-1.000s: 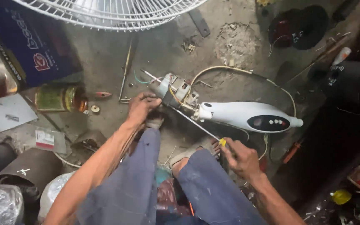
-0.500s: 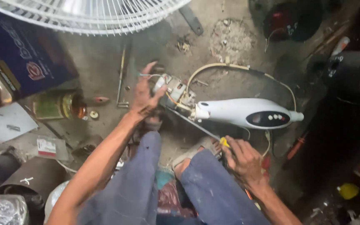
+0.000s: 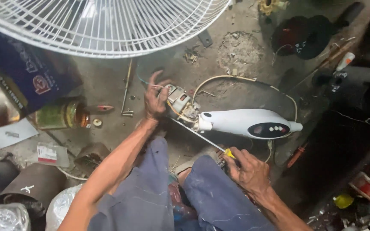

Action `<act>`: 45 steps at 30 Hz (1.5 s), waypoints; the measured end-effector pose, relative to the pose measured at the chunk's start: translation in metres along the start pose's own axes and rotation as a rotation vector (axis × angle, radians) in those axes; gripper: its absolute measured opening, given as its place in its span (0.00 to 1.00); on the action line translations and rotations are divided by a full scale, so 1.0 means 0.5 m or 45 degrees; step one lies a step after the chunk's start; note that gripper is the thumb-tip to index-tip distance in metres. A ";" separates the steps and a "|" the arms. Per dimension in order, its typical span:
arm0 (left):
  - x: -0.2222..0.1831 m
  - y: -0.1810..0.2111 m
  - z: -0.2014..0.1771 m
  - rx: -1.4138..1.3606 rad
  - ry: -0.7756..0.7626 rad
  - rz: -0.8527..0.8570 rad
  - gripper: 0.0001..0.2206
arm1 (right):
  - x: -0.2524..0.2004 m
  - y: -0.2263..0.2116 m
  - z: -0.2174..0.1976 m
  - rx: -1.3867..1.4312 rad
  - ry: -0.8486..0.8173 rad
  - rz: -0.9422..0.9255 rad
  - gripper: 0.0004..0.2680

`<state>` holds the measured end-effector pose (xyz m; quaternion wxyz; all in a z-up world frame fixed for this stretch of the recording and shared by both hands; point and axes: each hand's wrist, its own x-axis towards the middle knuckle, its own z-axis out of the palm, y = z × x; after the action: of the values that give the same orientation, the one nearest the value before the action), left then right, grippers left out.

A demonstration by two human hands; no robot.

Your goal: Applying lubricant to a fan motor and reassembling the motor housing using a screwdriver.

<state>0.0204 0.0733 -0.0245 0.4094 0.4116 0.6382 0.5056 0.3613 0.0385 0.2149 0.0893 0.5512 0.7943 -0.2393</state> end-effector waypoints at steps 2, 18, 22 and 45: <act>0.006 0.022 0.000 -0.076 -0.026 -0.059 0.24 | 0.007 -0.013 -0.010 0.035 -0.013 0.067 0.11; 0.031 0.055 -0.019 0.049 0.012 0.065 0.24 | 0.073 0.026 -0.062 0.641 -0.791 0.814 0.15; 0.019 -0.002 -0.079 0.115 -0.111 -0.069 0.25 | 0.073 0.049 -0.079 0.685 -0.800 0.789 0.14; 0.160 -0.041 -0.208 0.663 -0.700 -0.893 0.28 | 0.281 -0.096 0.040 1.015 0.862 -0.135 0.12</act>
<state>-0.1057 0.1133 -0.0373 0.5909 0.3788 0.7114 0.0354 0.2617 0.1326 0.1541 -0.4014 0.5478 0.6528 -0.3356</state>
